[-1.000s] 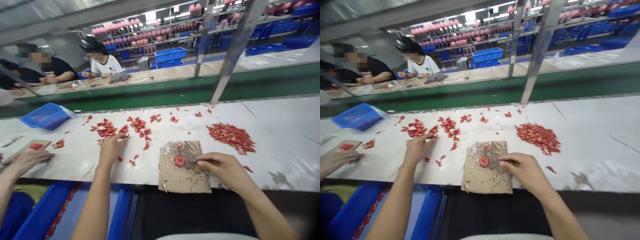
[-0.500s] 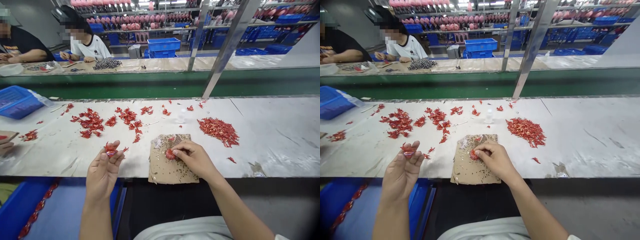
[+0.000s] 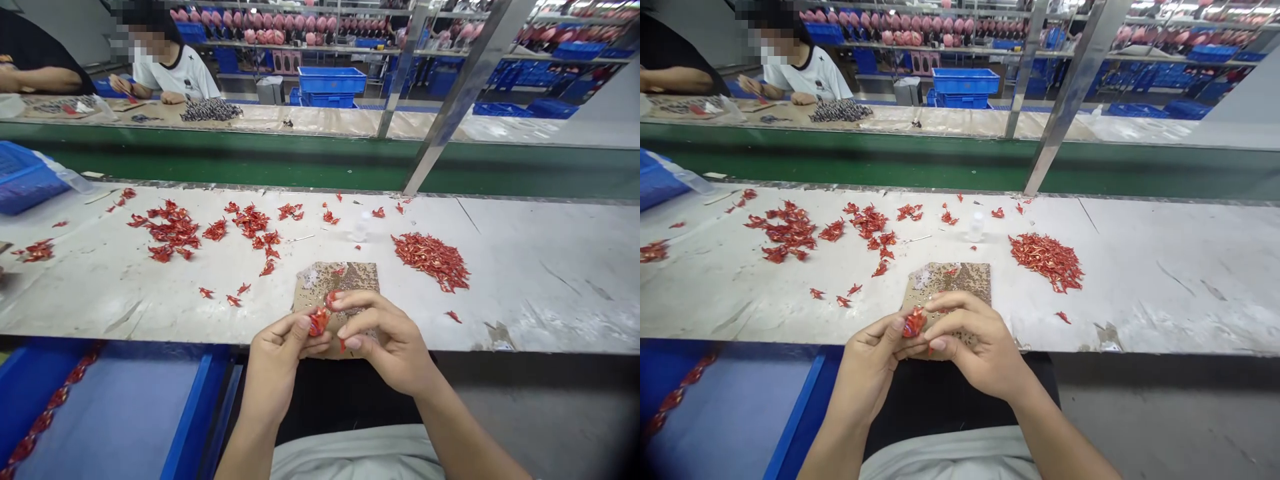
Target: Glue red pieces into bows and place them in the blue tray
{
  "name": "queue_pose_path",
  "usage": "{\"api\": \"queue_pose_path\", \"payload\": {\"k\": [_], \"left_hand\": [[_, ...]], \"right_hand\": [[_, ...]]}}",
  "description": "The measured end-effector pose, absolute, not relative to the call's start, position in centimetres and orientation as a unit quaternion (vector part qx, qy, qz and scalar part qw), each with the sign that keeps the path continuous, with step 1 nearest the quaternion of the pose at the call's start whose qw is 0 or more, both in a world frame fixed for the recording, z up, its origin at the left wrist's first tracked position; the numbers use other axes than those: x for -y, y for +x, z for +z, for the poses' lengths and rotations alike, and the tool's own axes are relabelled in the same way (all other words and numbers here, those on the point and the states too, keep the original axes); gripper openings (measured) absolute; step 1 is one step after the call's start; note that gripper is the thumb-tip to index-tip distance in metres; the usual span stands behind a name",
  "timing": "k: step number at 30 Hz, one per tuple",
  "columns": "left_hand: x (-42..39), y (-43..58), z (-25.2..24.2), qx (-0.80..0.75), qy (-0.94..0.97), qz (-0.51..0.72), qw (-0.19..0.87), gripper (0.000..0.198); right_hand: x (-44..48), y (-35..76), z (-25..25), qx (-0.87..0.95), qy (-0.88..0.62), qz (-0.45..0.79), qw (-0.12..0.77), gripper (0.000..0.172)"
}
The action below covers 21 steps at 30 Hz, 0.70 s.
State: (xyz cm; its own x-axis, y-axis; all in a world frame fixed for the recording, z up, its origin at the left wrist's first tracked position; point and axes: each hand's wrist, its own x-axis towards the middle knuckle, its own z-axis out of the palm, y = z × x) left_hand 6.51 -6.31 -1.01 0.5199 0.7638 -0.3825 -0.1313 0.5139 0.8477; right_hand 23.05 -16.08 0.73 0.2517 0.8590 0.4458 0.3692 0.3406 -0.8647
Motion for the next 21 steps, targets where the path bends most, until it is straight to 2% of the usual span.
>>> {"api": "queue_pose_path", "payload": {"k": [3, 8, 14, 17, 21], "left_hand": [[7.5, 6.9, -1.0, -0.35, 0.405, 0.258, 0.804, 0.04], [8.1, 7.0, -1.9, -0.328, 0.42, 0.252, 0.808, 0.033], [8.5, 6.5, -2.2, -0.336, 0.423, 0.245, 0.805, 0.035], [8.4, 6.3, -2.0, -0.337, 0.426, 0.247, 0.802, 0.039], [8.2, 5.6, -1.9, -0.319, 0.427, 0.256, 0.806, 0.038]], "right_hand": [[15.9, 22.6, 1.1, 0.568, -0.51, 0.258, 0.592, 0.012], [15.8, 22.9, 0.1, 0.552, -0.526, 0.27, 0.588, 0.01], [16.3, 21.8, -0.9, 0.536, -0.543, 0.271, 0.587, 0.008], [16.3, 21.0, -1.4, 0.523, -0.57, 0.234, 0.59, 0.013], [16.5, 20.5, -1.5, 0.538, -0.578, 0.256, 0.558, 0.014]]}}
